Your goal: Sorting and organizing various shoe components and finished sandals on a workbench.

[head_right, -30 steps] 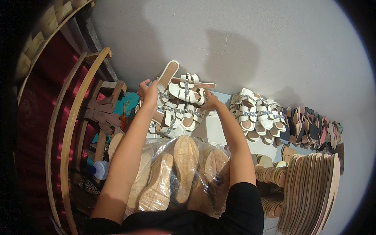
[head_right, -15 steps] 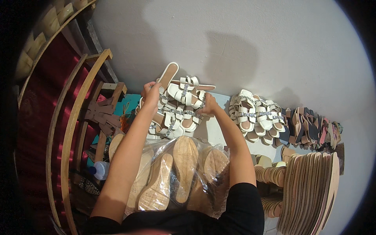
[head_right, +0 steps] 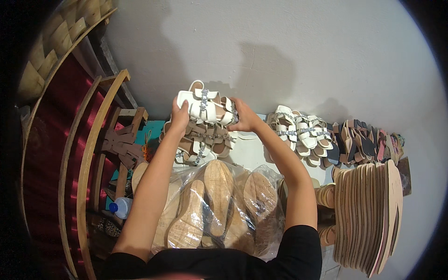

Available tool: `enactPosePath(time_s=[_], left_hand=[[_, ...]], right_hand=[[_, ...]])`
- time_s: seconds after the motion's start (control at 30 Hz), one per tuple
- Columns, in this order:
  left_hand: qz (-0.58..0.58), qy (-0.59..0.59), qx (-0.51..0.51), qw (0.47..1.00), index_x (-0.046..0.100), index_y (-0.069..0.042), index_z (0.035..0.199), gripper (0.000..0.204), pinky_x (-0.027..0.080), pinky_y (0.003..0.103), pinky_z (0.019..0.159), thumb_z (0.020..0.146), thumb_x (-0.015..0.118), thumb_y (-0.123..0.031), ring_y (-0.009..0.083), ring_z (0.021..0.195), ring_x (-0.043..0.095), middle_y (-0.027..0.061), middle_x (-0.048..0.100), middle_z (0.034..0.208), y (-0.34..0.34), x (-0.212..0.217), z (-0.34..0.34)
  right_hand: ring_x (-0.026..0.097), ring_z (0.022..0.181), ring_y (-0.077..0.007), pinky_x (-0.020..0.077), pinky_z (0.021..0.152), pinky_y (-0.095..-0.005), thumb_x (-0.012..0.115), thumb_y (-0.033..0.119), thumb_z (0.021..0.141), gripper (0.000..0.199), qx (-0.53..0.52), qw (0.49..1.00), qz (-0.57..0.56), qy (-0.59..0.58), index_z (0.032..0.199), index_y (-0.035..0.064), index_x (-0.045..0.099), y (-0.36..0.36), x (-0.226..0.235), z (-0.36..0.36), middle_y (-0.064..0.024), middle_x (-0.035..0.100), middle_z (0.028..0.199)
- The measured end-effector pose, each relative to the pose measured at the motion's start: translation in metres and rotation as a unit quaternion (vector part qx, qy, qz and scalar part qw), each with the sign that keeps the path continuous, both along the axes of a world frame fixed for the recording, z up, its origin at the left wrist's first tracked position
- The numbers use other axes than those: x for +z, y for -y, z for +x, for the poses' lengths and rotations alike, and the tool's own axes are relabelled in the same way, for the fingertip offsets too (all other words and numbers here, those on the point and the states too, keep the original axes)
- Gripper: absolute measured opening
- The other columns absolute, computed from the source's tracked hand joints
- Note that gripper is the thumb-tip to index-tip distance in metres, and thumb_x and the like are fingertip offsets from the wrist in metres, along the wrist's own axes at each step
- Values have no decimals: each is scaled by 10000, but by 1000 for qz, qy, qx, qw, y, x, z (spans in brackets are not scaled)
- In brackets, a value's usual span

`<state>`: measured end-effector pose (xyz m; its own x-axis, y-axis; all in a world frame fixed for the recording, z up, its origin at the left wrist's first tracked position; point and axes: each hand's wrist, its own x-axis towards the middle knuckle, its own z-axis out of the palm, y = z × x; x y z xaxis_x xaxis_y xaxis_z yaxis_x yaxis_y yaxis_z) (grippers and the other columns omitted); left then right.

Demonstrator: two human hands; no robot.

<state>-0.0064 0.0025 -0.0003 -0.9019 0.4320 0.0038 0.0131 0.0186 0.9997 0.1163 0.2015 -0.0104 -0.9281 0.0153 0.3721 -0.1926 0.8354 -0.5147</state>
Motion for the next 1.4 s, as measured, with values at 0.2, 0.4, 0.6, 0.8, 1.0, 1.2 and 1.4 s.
enactPosePath(time_s=[0.2,0.4,0.6,0.8,1.0,1.2,1.4], left_hand=[[181,69,42,980,259,-65,1201,327,365,326,843,907,329,-189,227,995,438,151,407,1132,-8,4,-2],[204,36,44,977,249,-92,1209,336,372,322,834,897,354,-156,228,999,432,163,389,1144,-8,7,2],[12,60,-96,994,20,-152,1339,630,373,407,843,875,381,-378,289,1097,395,169,312,1283,-12,15,17],[-64,-43,-121,990,131,-101,1316,642,407,355,761,844,422,-425,255,1001,480,164,367,1241,-14,-17,-5],[-77,-113,-121,983,311,-60,1221,519,424,287,702,828,487,-349,197,853,525,171,438,1143,-20,-27,-5],[-49,-69,-92,992,364,-7,1151,478,341,354,894,807,509,-306,296,1103,402,233,397,1161,-8,-26,-7],[-51,-83,-72,993,377,0,1137,462,351,359,888,804,516,-288,305,1092,418,243,410,1144,-8,-14,0]], right_hand=[[463,960,-354,362,824,-406,701,389,455,907,-34,996,69,-40,1187,7,323,24,43,8,-200,471,1023],[482,915,-335,393,740,-418,727,421,443,996,-99,988,115,8,1243,43,270,43,52,6,-186,468,971],[487,904,-343,398,800,-384,724,387,471,860,-138,990,33,-11,1115,-50,357,19,25,11,-242,475,948],[558,909,-295,449,757,-333,616,499,576,646,-371,890,-93,248,879,-70,573,-19,15,33,-237,583,886],[556,909,-314,414,809,-308,472,580,660,623,-394,807,1,441,980,59,593,-45,-55,41,-200,572,972],[496,1020,-326,376,887,-316,509,518,666,852,-524,764,-39,375,1159,-149,315,-9,-74,37,-262,466,1120],[529,983,-302,460,775,-370,510,611,668,943,-478,788,56,385,1145,-178,307,-24,-94,45,-253,473,1103]])
